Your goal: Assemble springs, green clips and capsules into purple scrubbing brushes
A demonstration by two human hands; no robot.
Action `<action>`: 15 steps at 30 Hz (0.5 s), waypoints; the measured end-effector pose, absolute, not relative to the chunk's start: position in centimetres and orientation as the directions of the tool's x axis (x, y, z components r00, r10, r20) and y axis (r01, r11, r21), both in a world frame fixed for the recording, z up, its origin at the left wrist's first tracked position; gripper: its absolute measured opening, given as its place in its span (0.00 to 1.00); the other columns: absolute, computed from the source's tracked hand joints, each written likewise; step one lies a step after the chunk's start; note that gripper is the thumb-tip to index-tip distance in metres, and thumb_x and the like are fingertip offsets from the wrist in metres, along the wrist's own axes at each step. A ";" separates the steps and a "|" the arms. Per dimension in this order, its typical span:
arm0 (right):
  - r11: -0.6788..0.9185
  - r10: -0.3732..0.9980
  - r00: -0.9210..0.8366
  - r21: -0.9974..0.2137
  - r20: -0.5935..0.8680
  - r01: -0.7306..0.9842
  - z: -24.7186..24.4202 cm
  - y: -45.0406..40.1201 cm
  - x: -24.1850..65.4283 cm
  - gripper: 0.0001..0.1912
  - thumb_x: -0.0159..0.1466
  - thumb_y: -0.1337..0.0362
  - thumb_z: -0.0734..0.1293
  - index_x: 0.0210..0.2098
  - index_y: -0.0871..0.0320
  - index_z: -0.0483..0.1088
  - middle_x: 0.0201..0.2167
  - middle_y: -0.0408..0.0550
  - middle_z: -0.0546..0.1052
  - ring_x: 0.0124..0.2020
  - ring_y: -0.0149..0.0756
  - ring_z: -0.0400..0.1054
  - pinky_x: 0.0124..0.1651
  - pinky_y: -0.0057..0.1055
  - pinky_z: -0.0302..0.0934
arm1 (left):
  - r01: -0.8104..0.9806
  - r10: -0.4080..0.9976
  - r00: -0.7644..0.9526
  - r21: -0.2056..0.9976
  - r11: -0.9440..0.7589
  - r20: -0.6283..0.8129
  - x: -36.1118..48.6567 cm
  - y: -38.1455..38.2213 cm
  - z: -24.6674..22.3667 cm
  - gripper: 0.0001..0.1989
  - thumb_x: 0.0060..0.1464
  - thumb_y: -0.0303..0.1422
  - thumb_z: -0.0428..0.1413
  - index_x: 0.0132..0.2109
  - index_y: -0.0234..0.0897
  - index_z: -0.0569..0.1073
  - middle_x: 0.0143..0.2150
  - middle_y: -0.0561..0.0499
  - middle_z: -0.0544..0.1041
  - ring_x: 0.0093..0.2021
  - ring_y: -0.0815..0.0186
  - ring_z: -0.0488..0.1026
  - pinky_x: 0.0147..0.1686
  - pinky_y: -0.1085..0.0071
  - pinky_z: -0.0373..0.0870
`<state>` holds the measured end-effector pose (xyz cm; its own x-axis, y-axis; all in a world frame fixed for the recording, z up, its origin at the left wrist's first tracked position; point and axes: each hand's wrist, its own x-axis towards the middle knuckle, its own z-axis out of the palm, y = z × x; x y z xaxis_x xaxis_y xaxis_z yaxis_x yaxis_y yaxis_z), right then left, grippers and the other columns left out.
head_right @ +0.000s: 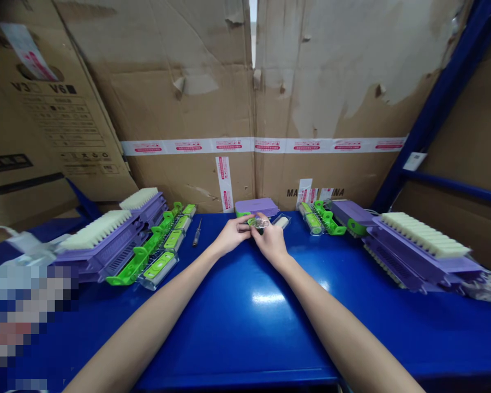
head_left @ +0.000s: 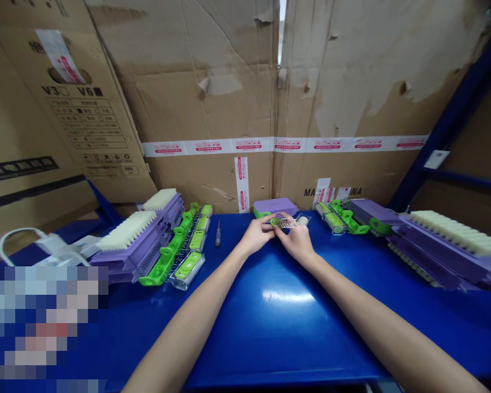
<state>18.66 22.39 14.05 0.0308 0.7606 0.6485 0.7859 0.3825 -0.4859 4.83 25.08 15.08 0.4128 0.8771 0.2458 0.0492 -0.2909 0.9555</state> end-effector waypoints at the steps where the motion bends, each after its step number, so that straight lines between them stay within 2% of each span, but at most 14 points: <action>1: 0.391 0.772 0.043 -0.526 0.635 0.756 14.1 22.4 18.7 0.18 0.59 0.62 0.63 0.49 0.59 0.69 0.44 0.53 0.76 0.42 0.45 0.72 0.43 0.36 0.64 | 0.057 0.877 0.415 0.955 -0.292 0.243 4.7 25.0 15.1 0.30 0.44 0.21 0.56 0.57 0.28 0.65 0.32 0.48 0.80 0.33 0.66 0.75 0.41 0.70 0.68; 6: 0.380 0.863 0.094 -0.760 0.496 0.527 14.5 22.3 18.8 0.16 0.57 0.61 0.66 0.44 0.60 0.70 0.35 0.51 0.79 0.40 0.42 0.73 0.41 0.34 0.67 | 0.089 0.876 0.430 0.955 -0.282 0.219 4.5 24.9 15.3 0.27 0.47 0.23 0.56 0.56 0.27 0.66 0.30 0.49 0.79 0.33 0.68 0.74 0.43 0.70 0.67; 9: 0.349 0.904 0.107 -0.857 0.415 0.379 14.5 22.3 18.9 0.17 0.55 0.61 0.67 0.42 0.61 0.69 0.36 0.52 0.79 0.38 0.41 0.74 0.39 0.33 0.68 | 0.089 0.875 0.438 0.959 -0.269 0.205 4.3 25.0 15.3 0.27 0.46 0.23 0.56 0.56 0.26 0.66 0.29 0.50 0.79 0.32 0.68 0.74 0.43 0.70 0.67; 12: 0.341 0.928 0.042 -0.891 0.369 0.298 14.7 22.5 19.1 0.17 0.53 0.60 0.69 0.40 0.62 0.70 0.36 0.52 0.78 0.36 0.40 0.74 0.39 0.34 0.68 | 0.071 0.876 0.442 0.967 -0.246 0.191 4.2 25.3 15.2 0.28 0.45 0.22 0.55 0.56 0.27 0.66 0.28 0.51 0.78 0.31 0.68 0.73 0.41 0.70 0.67; 15: 0.386 0.917 -0.044 -0.852 0.397 0.354 14.9 22.6 19.5 0.15 0.51 0.61 0.69 0.37 0.62 0.73 0.36 0.51 0.78 0.36 0.40 0.73 0.41 0.35 0.68 | 0.052 0.872 0.449 0.969 -0.243 0.195 4.1 25.5 15.0 0.27 0.43 0.20 0.55 0.54 0.29 0.69 0.28 0.52 0.78 0.32 0.67 0.74 0.40 0.70 0.67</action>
<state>19.51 22.64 14.86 -0.0437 0.9166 0.3975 0.3541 0.3862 -0.8517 4.07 25.53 15.05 0.4489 0.8720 0.1950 0.0516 -0.2431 0.9686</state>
